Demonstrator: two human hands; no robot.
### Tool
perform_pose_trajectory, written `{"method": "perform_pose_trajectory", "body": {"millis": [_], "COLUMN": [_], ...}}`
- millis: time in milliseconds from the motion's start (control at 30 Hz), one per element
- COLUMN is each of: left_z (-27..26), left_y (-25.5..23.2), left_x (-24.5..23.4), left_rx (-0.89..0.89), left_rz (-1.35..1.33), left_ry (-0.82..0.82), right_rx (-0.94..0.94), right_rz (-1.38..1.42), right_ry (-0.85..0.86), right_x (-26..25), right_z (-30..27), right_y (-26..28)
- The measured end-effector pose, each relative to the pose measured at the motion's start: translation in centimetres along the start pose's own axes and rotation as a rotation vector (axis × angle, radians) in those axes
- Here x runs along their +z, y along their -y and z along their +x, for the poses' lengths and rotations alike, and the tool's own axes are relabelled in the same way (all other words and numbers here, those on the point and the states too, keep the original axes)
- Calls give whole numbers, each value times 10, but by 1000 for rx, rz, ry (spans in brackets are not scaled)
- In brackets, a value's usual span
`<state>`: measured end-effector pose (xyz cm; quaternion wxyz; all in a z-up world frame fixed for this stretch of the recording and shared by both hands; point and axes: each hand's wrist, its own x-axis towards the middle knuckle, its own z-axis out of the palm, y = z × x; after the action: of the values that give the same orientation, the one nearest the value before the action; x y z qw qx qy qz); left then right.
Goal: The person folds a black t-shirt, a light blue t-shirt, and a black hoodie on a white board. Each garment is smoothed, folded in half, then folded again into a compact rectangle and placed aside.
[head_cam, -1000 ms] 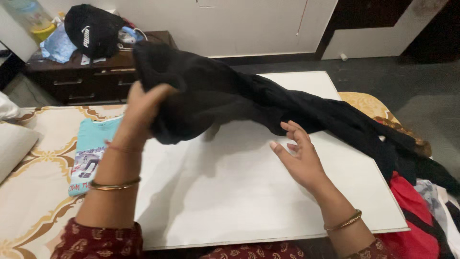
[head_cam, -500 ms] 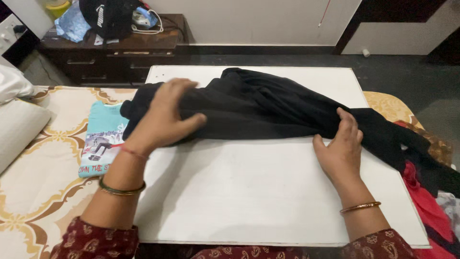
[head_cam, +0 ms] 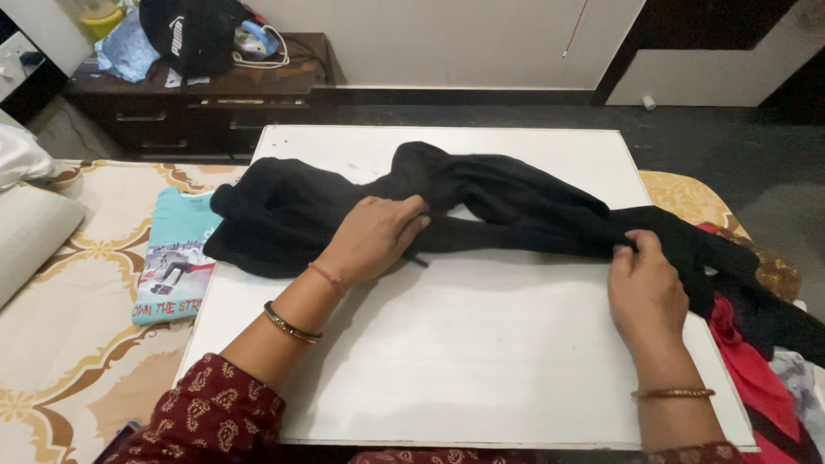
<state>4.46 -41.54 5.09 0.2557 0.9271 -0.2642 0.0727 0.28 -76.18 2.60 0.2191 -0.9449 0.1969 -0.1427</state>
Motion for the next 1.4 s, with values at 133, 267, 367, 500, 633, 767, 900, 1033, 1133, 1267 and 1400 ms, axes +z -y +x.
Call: {"method": "perform_pose_trajectory", "body": {"millis": [133,267,367,500,633,767,900,1033,1133,1267,1400], "left_z": [-21,-30,-26,23,76,48,-18,-56,-56,-38,-25], "left_y": [-18,-41,-59,-57,-22,25,45,44,55,104,152], "left_x": [-20,-46,-72,-96,-85,-66,-65,-73,-88,-125,-134], "left_rx": [-60,-98,-11,236,101,44,-187,-398,-660,-402,-400], "left_rz": [-266,-477,-492,-241,98,102,321,214,-76,203,419], "left_ry": [141,402,391,-23,-408,-451,-262,-112,-26,-323,-582], "right_rx": [-211,-684,-670,-610,-660,-324,-382,-760,-930,-977,-693], "right_rz": [422,244,66,-31,113,162,22,99,30,122,116], "right_ry": [-275,-549,-470,-361,-310,120,246,197,121,107,431], "right_x": [-32,-60,-66,-69,-68,-47,-23,7,24,20,-1], "right_z": [-37,-52,-10,11,-9,-24,-24,-32,-38,-54,-86], "right_y": [5,12,41,62,62,49,46,64,83,99,124]}}
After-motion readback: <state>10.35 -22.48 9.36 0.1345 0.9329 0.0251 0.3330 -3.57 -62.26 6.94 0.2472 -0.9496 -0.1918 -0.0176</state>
